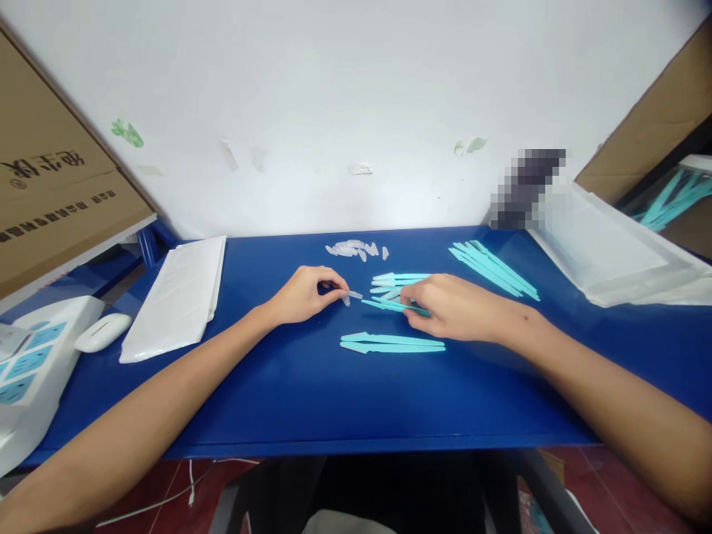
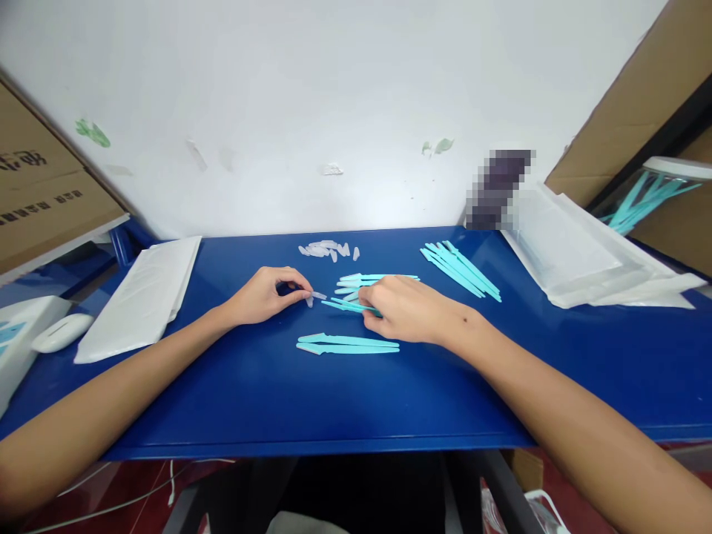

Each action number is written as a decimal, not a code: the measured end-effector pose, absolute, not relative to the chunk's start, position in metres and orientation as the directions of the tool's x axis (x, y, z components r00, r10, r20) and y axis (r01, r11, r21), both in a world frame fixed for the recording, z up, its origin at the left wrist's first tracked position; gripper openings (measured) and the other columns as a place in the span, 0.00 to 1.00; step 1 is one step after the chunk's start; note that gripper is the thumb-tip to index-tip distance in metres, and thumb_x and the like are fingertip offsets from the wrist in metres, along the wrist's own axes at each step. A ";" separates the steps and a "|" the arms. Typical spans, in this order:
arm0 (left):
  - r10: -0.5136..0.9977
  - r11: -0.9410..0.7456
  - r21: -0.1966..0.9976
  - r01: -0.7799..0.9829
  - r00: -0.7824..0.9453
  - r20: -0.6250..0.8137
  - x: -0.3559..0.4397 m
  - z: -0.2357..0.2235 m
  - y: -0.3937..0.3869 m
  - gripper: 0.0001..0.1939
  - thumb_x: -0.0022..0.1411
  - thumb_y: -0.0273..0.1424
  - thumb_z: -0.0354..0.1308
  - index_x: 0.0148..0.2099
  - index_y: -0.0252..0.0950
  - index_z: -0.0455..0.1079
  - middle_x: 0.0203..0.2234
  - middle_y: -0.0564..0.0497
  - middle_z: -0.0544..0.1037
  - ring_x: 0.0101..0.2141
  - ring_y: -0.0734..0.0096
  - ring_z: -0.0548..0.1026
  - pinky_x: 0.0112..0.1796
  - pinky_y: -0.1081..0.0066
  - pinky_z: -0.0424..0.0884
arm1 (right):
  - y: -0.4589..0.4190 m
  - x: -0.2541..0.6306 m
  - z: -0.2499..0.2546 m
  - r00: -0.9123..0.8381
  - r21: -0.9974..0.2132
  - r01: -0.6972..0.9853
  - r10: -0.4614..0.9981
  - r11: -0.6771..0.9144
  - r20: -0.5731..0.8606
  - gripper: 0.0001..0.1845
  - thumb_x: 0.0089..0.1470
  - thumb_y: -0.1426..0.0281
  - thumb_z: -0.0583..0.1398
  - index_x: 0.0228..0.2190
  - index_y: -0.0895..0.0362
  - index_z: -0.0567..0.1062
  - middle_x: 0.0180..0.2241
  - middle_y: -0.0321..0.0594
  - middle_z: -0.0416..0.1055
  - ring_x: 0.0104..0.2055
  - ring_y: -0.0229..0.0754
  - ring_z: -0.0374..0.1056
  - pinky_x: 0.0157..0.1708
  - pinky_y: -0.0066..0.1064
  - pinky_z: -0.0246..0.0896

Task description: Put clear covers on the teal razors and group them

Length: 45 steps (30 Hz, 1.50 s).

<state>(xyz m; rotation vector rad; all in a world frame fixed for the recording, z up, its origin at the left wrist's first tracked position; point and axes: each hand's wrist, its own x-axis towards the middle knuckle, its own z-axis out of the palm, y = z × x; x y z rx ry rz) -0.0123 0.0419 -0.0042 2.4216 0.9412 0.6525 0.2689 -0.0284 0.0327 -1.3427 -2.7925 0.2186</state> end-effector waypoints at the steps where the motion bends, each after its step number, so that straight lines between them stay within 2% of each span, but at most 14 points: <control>1: 0.716 -0.646 0.594 0.479 0.650 0.254 -0.013 -0.005 0.042 0.12 0.67 0.40 0.59 0.39 0.38 0.79 0.37 0.50 0.83 0.36 0.68 0.78 0.39 0.70 0.72 | -0.028 0.270 0.033 -0.635 -0.146 0.764 0.773 0.629 0.008 0.11 0.62 0.67 0.53 0.30 0.56 0.71 0.27 0.39 0.69 0.25 0.38 0.59 0.27 0.31 0.46; 4: 0.738 -0.599 0.680 0.422 0.620 0.265 -0.015 -0.004 0.045 0.14 0.66 0.42 0.60 0.39 0.37 0.79 0.40 0.48 0.82 0.37 0.67 0.78 0.39 0.70 0.73 | -0.026 0.271 0.034 -0.634 -0.152 0.742 0.757 0.653 0.158 0.12 0.65 0.65 0.52 0.37 0.57 0.72 0.38 0.45 0.72 0.32 0.41 0.65 0.32 0.32 0.53; 7: 0.772 -0.590 0.664 0.460 0.564 0.294 -0.020 0.001 0.048 0.15 0.65 0.44 0.61 0.37 0.37 0.79 0.40 0.47 0.82 0.39 0.65 0.78 0.40 0.68 0.72 | -0.025 0.272 0.034 -0.592 -0.184 0.750 0.769 0.635 0.241 0.14 0.68 0.64 0.48 0.40 0.57 0.70 0.38 0.45 0.72 0.36 0.44 0.67 0.36 0.34 0.55; 11: 0.804 -0.567 0.630 0.531 0.523 0.283 -0.026 0.005 0.050 0.17 0.66 0.45 0.60 0.39 0.36 0.79 0.36 0.48 0.83 0.35 0.66 0.77 0.37 0.70 0.71 | -0.023 0.272 0.029 -0.526 -0.285 0.765 0.816 0.577 0.241 0.17 0.70 0.63 0.44 0.47 0.57 0.67 0.34 0.43 0.72 0.32 0.43 0.66 0.33 0.34 0.54; 15: 0.805 -0.519 0.690 0.505 0.559 0.196 -0.027 0.006 0.047 0.17 0.65 0.45 0.61 0.40 0.34 0.78 0.26 0.50 0.80 0.26 0.72 0.75 0.28 0.73 0.70 | -0.021 0.273 0.023 -0.523 -0.326 0.744 0.812 0.583 0.260 0.19 0.71 0.63 0.43 0.51 0.58 0.66 0.40 0.46 0.73 0.34 0.44 0.67 0.35 0.35 0.57; 17: 0.811 -0.467 0.740 0.484 0.567 0.141 -0.028 0.008 0.046 0.18 0.64 0.44 0.62 0.45 0.33 0.77 0.25 0.50 0.79 0.22 0.73 0.74 0.25 0.74 0.69 | -0.020 0.274 0.022 -0.521 -0.330 0.744 0.814 0.581 0.258 0.20 0.71 0.63 0.42 0.52 0.59 0.66 0.41 0.48 0.73 0.35 0.45 0.67 0.36 0.36 0.58; 19: 0.802 -0.445 0.767 0.463 0.586 0.112 -0.030 0.011 0.046 0.21 0.64 0.43 0.62 0.52 0.33 0.76 0.28 0.48 0.80 0.23 0.74 0.74 0.25 0.74 0.70 | -0.020 0.274 0.021 -0.517 -0.331 0.747 0.817 0.576 0.255 0.20 0.71 0.63 0.42 0.52 0.59 0.66 0.42 0.48 0.73 0.36 0.45 0.68 0.37 0.36 0.59; 21: 0.776 -0.467 0.749 0.470 0.623 0.093 -0.033 0.013 0.047 0.21 0.64 0.42 0.62 0.54 0.35 0.77 0.33 0.47 0.81 0.25 0.73 0.75 0.27 0.73 0.72 | -0.019 0.273 0.021 -0.517 -0.327 0.751 0.819 0.574 0.251 0.20 0.71 0.64 0.43 0.52 0.59 0.67 0.42 0.48 0.73 0.37 0.46 0.68 0.37 0.37 0.59; 25: 0.699 -0.583 0.654 0.483 0.708 0.101 -0.037 0.014 0.050 0.14 0.65 0.42 0.61 0.43 0.38 0.81 0.40 0.45 0.81 0.32 0.70 0.76 0.31 0.72 0.72 | -0.019 0.272 0.019 -0.516 -0.320 0.760 0.825 0.565 0.230 0.20 0.70 0.64 0.43 0.52 0.59 0.68 0.42 0.49 0.74 0.38 0.47 0.69 0.38 0.38 0.60; 27: 0.663 -0.634 0.611 0.475 0.740 0.112 -0.037 0.013 0.050 0.13 0.65 0.42 0.61 0.42 0.40 0.82 0.46 0.44 0.79 0.36 0.67 0.77 0.33 0.69 0.72 | -0.018 0.271 0.018 -0.512 -0.319 0.766 0.830 0.558 0.221 0.21 0.70 0.63 0.43 0.53 0.59 0.68 0.42 0.49 0.75 0.39 0.48 0.70 0.39 0.38 0.61; 30: 0.622 -0.697 0.545 0.465 0.771 0.138 -0.035 0.011 0.048 0.11 0.66 0.40 0.61 0.41 0.42 0.81 0.59 0.45 0.72 0.51 0.57 0.74 0.46 0.60 0.73 | -0.017 0.271 0.016 -0.513 -0.312 0.769 0.829 0.559 0.221 0.21 0.70 0.63 0.44 0.53 0.59 0.69 0.45 0.49 0.75 0.42 0.49 0.71 0.40 0.39 0.62; 32: 0.599 -0.720 0.526 0.452 0.788 0.143 -0.034 0.011 0.046 0.09 0.67 0.39 0.60 0.41 0.42 0.79 0.62 0.47 0.71 0.59 0.54 0.69 0.54 0.53 0.69 | -0.017 0.271 0.016 -0.520 -0.308 0.765 0.825 0.565 0.222 0.21 0.70 0.64 0.44 0.52 0.59 0.69 0.46 0.49 0.75 0.43 0.49 0.71 0.41 0.39 0.62; 35: 0.564 -0.736 0.527 0.425 0.815 0.131 -0.033 0.010 0.046 0.08 0.68 0.37 0.59 0.41 0.41 0.78 0.57 0.47 0.76 0.60 0.58 0.70 0.57 0.55 0.67 | -0.017 0.270 0.017 -0.523 -0.307 0.763 0.823 0.568 0.223 0.20 0.70 0.64 0.44 0.52 0.58 0.69 0.46 0.48 0.75 0.44 0.49 0.71 0.42 0.38 0.61; 45: 0.613 -0.737 0.509 0.445 0.758 0.224 -0.028 0.009 0.044 0.09 0.65 0.37 0.62 0.42 0.42 0.82 0.41 0.48 0.84 0.44 0.62 0.81 0.46 0.63 0.76 | -0.018 0.271 0.019 -0.562 -0.233 0.781 0.815 0.579 0.143 0.20 0.70 0.61 0.46 0.48 0.55 0.73 0.45 0.47 0.76 0.45 0.49 0.72 0.41 0.36 0.60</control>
